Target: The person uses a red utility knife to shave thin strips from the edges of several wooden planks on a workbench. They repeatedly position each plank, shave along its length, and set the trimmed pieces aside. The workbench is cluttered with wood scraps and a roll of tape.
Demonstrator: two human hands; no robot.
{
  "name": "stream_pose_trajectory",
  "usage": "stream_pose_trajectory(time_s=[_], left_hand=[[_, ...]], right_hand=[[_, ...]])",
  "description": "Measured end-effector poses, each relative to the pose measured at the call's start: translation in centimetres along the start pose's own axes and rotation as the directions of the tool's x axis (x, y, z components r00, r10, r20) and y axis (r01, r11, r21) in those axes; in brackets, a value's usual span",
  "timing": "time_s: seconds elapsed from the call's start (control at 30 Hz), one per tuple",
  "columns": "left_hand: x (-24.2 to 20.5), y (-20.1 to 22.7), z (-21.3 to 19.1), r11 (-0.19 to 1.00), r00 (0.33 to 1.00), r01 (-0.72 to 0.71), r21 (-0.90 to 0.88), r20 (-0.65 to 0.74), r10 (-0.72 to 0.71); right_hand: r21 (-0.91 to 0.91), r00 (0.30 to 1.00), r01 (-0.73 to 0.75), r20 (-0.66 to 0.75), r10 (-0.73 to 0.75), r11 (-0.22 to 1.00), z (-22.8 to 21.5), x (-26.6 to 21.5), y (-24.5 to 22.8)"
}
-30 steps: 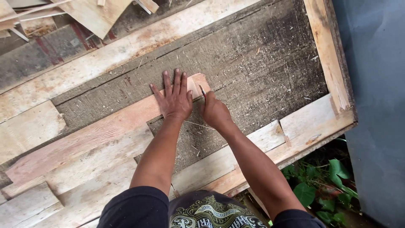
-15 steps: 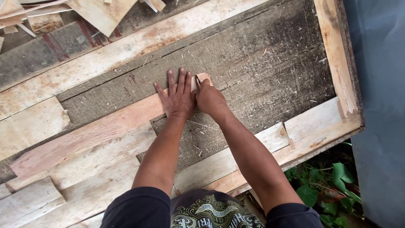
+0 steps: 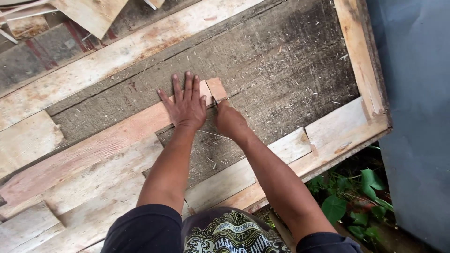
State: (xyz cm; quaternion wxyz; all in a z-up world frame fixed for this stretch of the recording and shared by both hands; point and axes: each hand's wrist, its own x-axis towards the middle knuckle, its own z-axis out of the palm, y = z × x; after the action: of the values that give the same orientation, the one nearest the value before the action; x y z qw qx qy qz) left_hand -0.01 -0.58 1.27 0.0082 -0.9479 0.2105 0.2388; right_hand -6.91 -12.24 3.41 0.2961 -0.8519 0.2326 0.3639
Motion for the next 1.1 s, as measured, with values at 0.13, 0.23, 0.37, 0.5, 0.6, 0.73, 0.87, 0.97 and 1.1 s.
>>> stream_pose_trajectory(time_s=[0.13,0.23,0.37,0.5,0.6,0.73,0.87,0.97,1.1], left_hand=[[-0.2,-0.4,0.2,0.999,1.000,-0.023,-0.026,-0.008,0.023],[-0.2,-0.2,0.3,1.000,0.999,-0.027,-0.013,-0.046,0.026],[-0.6,-0.4,0.0,0.999,0.998,-0.038,0.000,-0.041,0.038],[-0.2,-0.4,0.2,1.000,0.999,-0.029,-0.001,-0.036,0.029],[-0.3,-0.3,0.2,0.999,0.999,-0.032,0.004,-0.040,0.032],[0.1,-0.7,0.5,1.000,0.999,-0.025,-0.001,-0.044,0.025],[0.4,-0.7,1.7,0.999,0.996,-0.031,0.013,-0.083,0.032],[0.7,-1.0,2.4,0.999,0.992,-0.046,0.028,-0.114,0.049],[0.0,-1.0,1.9,0.997,0.980,-0.078,-0.001,-0.183,0.076]], right_hand=[[0.010,0.999,-0.033,0.028,0.032,0.999,1.3,-1.3,1.1],[0.023,0.997,-0.061,0.057,0.060,0.998,1.7,-2.1,2.0],[0.016,0.998,-0.061,0.012,0.060,0.998,1.3,-1.7,3.9],[0.284,0.934,0.032,-0.350,0.073,0.958,-1.9,-3.1,1.8],[0.319,0.863,0.131,-0.503,0.050,0.939,-0.9,0.8,1.5],[0.284,0.840,0.139,-0.541,0.039,0.949,0.2,2.8,0.7],[0.354,0.812,0.164,-0.578,0.078,0.921,1.1,3.3,2.3],[0.540,0.846,0.135,-0.499,0.187,0.831,1.3,2.5,3.3],[0.906,0.863,0.293,-0.388,0.324,0.305,3.0,-0.4,5.4]])
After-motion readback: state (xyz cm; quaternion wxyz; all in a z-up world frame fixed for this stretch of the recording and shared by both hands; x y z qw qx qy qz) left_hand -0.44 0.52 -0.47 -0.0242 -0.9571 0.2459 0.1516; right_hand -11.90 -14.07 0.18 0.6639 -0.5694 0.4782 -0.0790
